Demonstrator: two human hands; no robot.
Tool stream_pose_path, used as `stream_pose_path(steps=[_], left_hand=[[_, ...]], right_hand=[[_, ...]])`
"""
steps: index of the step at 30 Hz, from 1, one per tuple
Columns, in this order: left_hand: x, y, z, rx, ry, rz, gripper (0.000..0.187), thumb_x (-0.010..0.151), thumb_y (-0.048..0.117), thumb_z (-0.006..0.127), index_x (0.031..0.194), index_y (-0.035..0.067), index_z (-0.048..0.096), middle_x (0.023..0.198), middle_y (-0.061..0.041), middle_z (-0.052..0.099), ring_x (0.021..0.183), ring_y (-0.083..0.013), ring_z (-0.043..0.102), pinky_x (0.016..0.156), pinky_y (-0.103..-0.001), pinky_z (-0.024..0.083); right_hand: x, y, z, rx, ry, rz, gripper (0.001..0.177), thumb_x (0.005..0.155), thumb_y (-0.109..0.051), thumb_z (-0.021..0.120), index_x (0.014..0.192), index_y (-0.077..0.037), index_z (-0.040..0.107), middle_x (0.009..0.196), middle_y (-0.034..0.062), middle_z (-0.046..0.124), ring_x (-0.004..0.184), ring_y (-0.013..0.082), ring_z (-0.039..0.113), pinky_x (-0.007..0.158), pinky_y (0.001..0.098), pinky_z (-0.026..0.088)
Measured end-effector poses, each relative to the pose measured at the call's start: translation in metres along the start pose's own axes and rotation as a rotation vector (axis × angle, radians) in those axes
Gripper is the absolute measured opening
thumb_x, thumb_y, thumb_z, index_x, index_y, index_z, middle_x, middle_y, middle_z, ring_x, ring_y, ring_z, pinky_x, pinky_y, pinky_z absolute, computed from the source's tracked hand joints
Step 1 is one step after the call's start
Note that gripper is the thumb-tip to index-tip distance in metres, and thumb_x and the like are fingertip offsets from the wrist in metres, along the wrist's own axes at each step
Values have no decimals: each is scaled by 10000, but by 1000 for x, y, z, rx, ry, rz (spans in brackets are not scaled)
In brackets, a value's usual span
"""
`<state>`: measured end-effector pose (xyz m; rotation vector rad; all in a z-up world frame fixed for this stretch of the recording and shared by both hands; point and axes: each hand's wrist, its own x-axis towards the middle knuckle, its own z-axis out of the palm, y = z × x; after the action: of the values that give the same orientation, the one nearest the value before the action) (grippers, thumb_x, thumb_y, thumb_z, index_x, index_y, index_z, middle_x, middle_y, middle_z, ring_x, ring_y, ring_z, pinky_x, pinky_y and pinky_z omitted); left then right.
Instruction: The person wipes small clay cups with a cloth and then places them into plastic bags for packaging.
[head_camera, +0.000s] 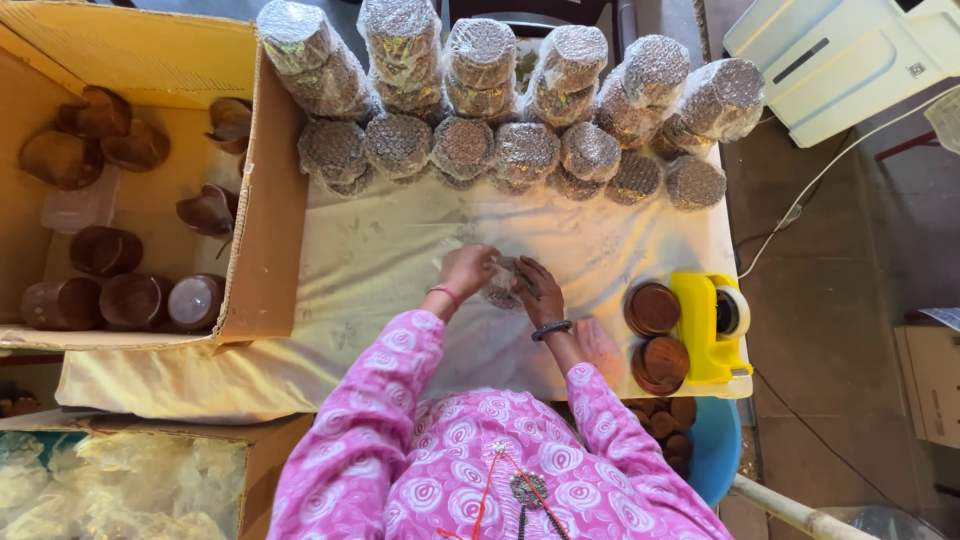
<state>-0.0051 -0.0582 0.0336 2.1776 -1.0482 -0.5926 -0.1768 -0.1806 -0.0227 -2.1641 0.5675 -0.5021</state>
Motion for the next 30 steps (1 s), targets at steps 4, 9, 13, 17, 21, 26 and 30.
stream_pose_path(steps=[4, 9, 13, 17, 21, 26, 30], left_hand=[[-28, -15, -21, -243, 291, -133, 314, 891, 174, 667, 1191, 163, 757, 1030, -90, 756, 922, -292, 726, 845, -413, 565], [-76, -21, -39, -36, 695, -74, 207, 956, 151, 682, 1149, 103, 738, 1215, -112, 701, 1127, -301, 667, 977, -401, 534], [-93, 3, -30, 208, 475, 196, 364, 886, 150, 715, 1249, 143, 695, 1328, -100, 662, 1246, -294, 593, 1073, -436, 477], [-65, 11, -30, 333, 342, 350, 842, 671, 347, 796, 1435, 149, 504, 1449, -165, 573, 1395, -351, 425, 1119, -612, 220], [-33, -26, -32, 605, 22, 185, 670, 774, 365, 783, 1407, 276, 584, 1214, -7, 671, 1336, -217, 503, 1187, -671, 158], [-29, -108, -54, 523, -36, 115, 100, 933, 324, 699, 965, 292, 788, 1040, 54, 741, 1067, -198, 690, 1140, -583, 369], [-40, -132, -65, 132, 24, -339, 195, 966, 386, 731, 993, 196, 761, 1034, -70, 739, 961, -310, 700, 851, -456, 570]], right_hand=[[1, 1, 5, 141, 36, 98, 407, 911, -252, 732, 1301, -144, 692, 1407, 59, 641, 1261, 246, 643, 1044, 355, 539], [3, 1, 4, 104, 70, 73, 399, 901, -227, 789, 1279, -118, 726, 1377, 73, 675, 1295, 248, 614, 1104, 357, 483], [3, 0, 7, 172, 59, 85, 404, 897, -222, 789, 1279, -112, 718, 1381, 83, 667, 1302, 243, 607, 1113, 352, 477], [2, 3, 5, 193, 53, 116, 406, 894, -220, 786, 1278, -112, 710, 1390, 88, 652, 1300, 245, 606, 1102, 345, 484], [4, 2, 5, 178, 54, 123, 411, 887, -212, 785, 1278, -113, 710, 1389, 80, 657, 1283, 238, 617, 1088, 341, 494], [3, -1, 4, 166, 58, 132, 413, 886, -200, 783, 1282, -116, 705, 1388, 72, 660, 1263, 227, 627, 1072, 334, 506], [2, 0, 5, 213, 51, 135, 406, 890, -176, 786, 1284, -117, 708, 1388, 74, 661, 1262, 223, 625, 1066, 332, 511]])
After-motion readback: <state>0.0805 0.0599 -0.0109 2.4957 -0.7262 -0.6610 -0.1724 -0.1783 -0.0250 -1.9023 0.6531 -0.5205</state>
